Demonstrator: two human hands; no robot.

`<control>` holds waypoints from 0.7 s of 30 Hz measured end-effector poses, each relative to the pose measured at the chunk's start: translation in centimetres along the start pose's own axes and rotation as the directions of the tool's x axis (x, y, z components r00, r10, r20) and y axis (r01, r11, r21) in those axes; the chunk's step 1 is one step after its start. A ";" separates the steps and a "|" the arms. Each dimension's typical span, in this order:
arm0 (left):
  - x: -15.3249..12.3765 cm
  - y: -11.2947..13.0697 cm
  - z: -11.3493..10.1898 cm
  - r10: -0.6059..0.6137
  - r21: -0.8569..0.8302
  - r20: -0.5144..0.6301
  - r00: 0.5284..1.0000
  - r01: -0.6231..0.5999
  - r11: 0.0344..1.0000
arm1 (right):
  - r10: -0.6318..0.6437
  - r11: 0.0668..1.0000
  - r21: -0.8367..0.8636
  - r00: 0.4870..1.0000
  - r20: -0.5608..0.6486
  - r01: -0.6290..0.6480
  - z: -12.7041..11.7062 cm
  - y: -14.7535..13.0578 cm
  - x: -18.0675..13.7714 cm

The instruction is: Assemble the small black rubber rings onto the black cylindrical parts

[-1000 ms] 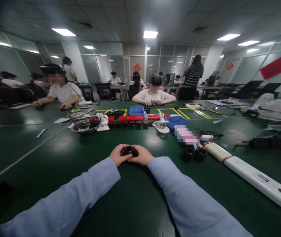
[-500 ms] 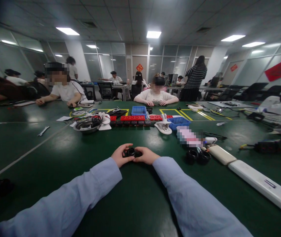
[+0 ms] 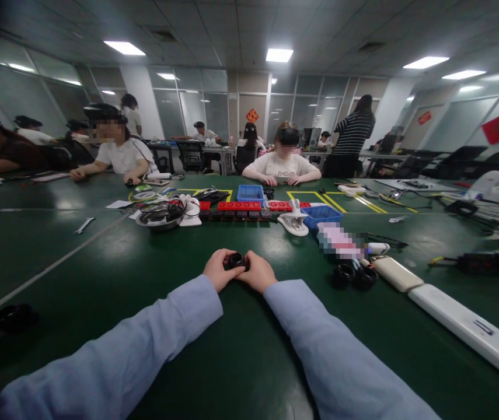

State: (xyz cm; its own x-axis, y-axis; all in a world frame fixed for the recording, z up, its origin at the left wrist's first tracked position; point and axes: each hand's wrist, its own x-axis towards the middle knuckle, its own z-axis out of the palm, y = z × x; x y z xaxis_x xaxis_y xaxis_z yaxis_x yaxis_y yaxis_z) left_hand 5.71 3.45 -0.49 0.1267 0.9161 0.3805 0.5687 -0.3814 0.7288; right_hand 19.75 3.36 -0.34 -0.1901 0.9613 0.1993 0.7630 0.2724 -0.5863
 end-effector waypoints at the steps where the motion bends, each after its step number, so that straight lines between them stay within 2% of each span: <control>1: 0.1 0.0 0.2 -0.017 0.027 -0.030 0.999 0.018 0.999 | 0.022 0.998 -0.058 0.999 -0.040 -0.024 0.2 -0.2 0.0; 3: 0.1 0.1 0.3 -0.029 0.052 -0.056 0.998 0.032 0.998 | 0.028 0.994 -0.099 0.996 -0.082 -0.036 0.5 -0.6 -0.1; 6: 0.0 0.0 0.0 0.001 -0.007 0.009 1.000 -0.001 1.000 | -0.056 0.998 0.016 0.997 -0.057 0.057 0.0 -0.5 -0.2; 8: -0.1 -0.2 -0.5 0.047 -0.061 0.102 0.994 -0.041 0.997 | -0.148 0.976 0.167 0.988 0.038 0.140 -0.7 -0.2 -0.3; 10: -0.3 -0.4 -0.9 0.099 -0.086 0.182 0.978 -0.085 0.993 | -0.244 0.928 0.333 0.950 0.196 0.169 -1.4 0.2 -0.4; 12: -0.5 -0.6 -1.2 0.136 -0.089 0.233 0.963 -0.118 0.989 | -0.306 0.878 0.461 0.888 0.342 0.125 -2.1 0.5 -0.5; 14: -0.6 -0.7 -1.3 0.144 -0.100 0.256 0.956 -0.122 0.988 | -0.308 0.850 0.524 0.859 0.409 0.056 -2.5 0.6 -0.6; 17: -0.5 -0.7 -1.1 0.130 -0.145 0.258 0.957 -0.094 0.985 | -0.275 0.841 0.541 0.861 0.427 0.000 -2.7 0.6 -0.4; 21: -0.4 -0.5 -1.0 0.132 -0.148 0.258 0.957 -0.096 0.984 | -0.255 0.860 0.509 0.853 0.455 -0.014 -2.9 0.6 -0.2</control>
State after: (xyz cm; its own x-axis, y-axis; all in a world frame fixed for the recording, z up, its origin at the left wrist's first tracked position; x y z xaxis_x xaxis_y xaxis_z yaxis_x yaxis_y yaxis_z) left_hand 4.54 3.11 -0.42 0.4058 0.8583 0.3140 0.4276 -0.4819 0.7648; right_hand 22.02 3.23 1.60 -0.6375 0.7695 -0.0374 0.3446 0.2414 -0.9072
